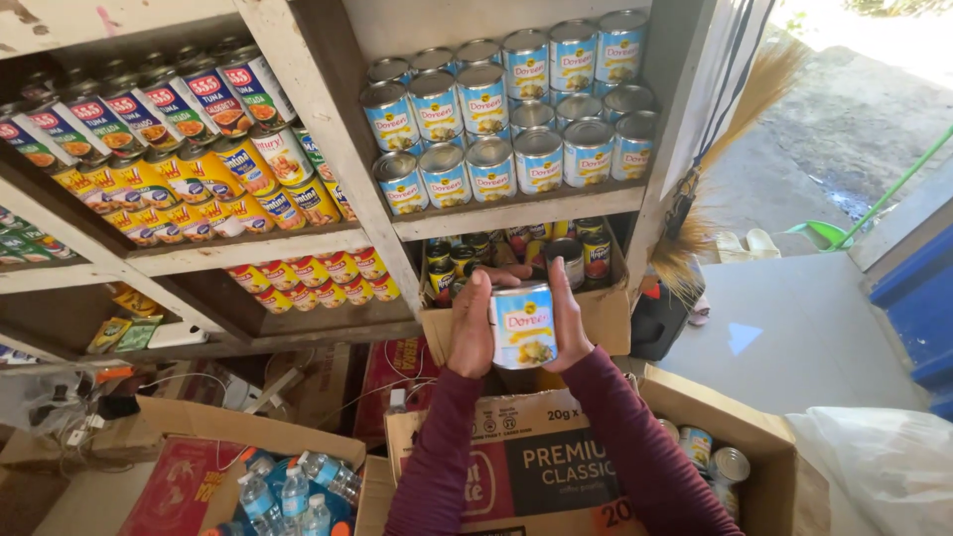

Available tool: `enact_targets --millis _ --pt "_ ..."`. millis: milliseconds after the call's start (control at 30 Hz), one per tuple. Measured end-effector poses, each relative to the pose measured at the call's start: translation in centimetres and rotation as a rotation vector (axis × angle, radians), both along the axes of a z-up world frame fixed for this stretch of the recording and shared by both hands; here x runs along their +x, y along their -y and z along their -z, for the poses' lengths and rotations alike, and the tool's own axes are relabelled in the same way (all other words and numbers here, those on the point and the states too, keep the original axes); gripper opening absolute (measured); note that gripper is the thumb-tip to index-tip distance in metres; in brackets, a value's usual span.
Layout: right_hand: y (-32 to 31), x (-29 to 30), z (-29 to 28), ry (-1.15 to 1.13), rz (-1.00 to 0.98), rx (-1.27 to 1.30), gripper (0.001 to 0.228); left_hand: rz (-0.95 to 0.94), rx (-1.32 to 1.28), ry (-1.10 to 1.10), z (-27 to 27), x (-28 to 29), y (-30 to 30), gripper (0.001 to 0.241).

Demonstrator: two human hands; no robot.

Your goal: Organizing and stocking canned goods on grocery store shelves.

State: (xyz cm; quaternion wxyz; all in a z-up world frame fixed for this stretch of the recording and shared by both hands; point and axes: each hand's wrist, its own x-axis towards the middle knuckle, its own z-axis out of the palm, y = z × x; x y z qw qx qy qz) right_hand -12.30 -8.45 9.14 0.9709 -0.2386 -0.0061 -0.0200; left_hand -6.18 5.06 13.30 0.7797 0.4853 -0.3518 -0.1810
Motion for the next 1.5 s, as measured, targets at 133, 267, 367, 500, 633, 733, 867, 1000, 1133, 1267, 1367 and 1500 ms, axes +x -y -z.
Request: enact_targets --millis 133,267,367,500,633,733,867,1000,1133,1267,1367,1500 --pt "0.0 0.7 2.4 -0.007 -0.046 -0.028 0.060 -0.155 -0.070 -0.078 0.6 0.1 -0.4 0.047" --pt "-1.1 -0.8 0.0 0.081 -0.070 -0.300 0.058 -0.256 -0.070 -0.124 2.4 2.1 -0.4 0.048" --pt "-3.3 -1.3 -2.6 0.150 0.108 -0.508 0.059 -0.291 -0.013 -0.224 3.9 3.2 -0.5 0.053" --pt "-2.4 0.5 0.3 0.058 0.137 -0.193 0.042 -0.109 0.032 -0.106 1.2 1.9 -0.8 0.050" --pt "-1.2 1.1 1.4 -0.018 0.116 -0.083 0.045 -0.039 0.069 0.069 1.2 1.2 -0.8 0.066" --pt "-0.1 2.2 3.0 -0.023 0.172 -0.076 0.053 -0.072 0.103 0.119 0.9 0.0 -0.9 0.077" --pt "-1.0 1.4 1.2 -0.080 0.216 -0.140 0.058 -0.054 0.067 0.088 0.2 -1.6 -1.5 0.094" --pt "-0.8 1.3 0.7 -0.107 0.147 -0.080 0.062 -0.202 0.026 0.369 1.2 -1.9 -1.7 0.111" --pt "-0.6 1.0 -0.3 -0.105 0.019 0.079 0.062 -0.437 0.133 0.719 1.7 -1.4 -1.5 0.107" --pt "-0.8 0.0 -1.7 -0.049 0.031 0.118 0.056 -0.439 0.144 0.769 1.1 -1.7 -1.8 0.097" --pt "-0.8 0.2 -1.1 -0.060 0.029 0.083 0.046 -0.475 0.145 0.741 1.8 -1.8 -1.7 0.080" --pt "-1.5 0.9 -0.5 -0.049 0.019 0.116 0.047 -0.484 0.131 0.591 3.4 -1.7 -1.1 0.057"
